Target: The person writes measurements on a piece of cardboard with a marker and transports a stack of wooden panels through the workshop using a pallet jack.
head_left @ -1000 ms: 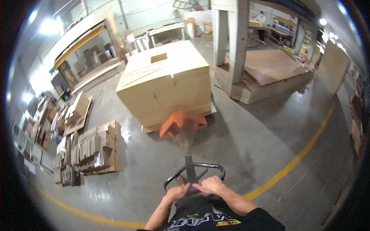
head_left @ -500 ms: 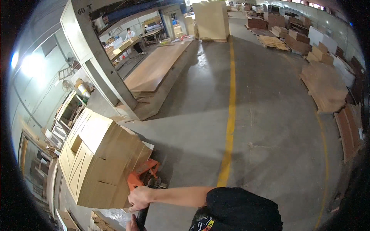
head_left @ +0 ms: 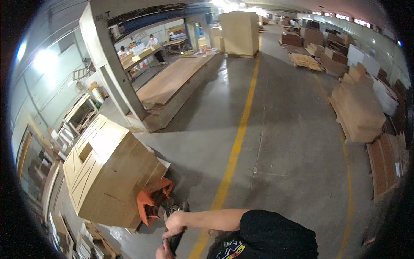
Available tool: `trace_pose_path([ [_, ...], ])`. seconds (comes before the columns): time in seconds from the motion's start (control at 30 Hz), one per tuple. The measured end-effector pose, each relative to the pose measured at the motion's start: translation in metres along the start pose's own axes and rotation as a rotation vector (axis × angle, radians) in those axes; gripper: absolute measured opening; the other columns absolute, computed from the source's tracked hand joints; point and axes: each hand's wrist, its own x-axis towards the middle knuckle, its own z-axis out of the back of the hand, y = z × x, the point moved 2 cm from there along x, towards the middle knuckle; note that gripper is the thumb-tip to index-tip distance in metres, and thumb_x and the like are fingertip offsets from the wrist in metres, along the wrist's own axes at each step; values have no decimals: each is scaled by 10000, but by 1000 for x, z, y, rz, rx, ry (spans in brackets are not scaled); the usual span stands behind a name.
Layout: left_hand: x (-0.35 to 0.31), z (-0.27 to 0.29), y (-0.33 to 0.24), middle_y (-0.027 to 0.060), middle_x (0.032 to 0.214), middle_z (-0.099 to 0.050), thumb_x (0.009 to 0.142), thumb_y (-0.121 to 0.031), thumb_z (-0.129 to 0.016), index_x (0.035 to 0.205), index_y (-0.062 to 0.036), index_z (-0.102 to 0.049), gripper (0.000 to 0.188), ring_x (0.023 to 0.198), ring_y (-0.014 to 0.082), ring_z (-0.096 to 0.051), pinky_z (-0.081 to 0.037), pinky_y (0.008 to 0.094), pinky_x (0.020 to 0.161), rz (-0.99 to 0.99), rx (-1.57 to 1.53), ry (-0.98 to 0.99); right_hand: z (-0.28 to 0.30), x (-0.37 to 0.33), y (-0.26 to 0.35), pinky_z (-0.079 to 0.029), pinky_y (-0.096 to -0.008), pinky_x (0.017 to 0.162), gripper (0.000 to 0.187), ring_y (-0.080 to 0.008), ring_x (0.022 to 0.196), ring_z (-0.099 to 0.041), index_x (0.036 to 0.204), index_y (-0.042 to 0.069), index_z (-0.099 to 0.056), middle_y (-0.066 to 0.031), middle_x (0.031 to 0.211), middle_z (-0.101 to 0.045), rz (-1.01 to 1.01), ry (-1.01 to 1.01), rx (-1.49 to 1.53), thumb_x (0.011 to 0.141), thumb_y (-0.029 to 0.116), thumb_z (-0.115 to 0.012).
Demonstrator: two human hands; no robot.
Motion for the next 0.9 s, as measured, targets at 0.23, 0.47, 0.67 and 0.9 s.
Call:
trace_pose_path([
  [0.23, -119, -92, -43, 126, 563, -638, 1010, -535, -310, 915, -47, -715, 641, 613, 309, -679, -518, 427, 638, 104, 227, -54, -79, -148, -7, -553, -391, 758, 769, -247, 757, -714, 801, 23, -736, -93, 696, -707, -13, -246, -72, 927, 678, -356],
  [0.47, -265, -228, -24, 203, 796, -680, 1012, -489, -314, 982, -93, -699, 554, 775, 402, -663, -513, 486, 702, -51, 383, -214, -186, -313, 8, -536, -408, 810, 718, -288, 891, -700, 782, 62, -755, -121, 788, -722, -66, -198, -53, 905, 681, -412],
  [0.67, -406, -307, -55, 221, 909, -694, 992, -538, -322, 952, -78, -707, 601, 870, 440, -655, -500, 537, 778, -8, 316, -148, -283, -428, 19, -531, -425, 824, 788, -307, 932, -689, 826, 30, -750, -156, 877, -723, -130, -89, -86, 909, 710, -362],
  [0.9, -552, -332, -59, 191, 858, -697, 951, -561, -442, 926, -91, -712, 543, 853, 405, -660, -494, 495, 765, -80, 153, -221, -350, -506, 79, -509, -428, 851, 900, -338, 959, -673, 1018, -41, -705, -196, 1008, -705, -103, 237, -33, 917, 745, -279],
])
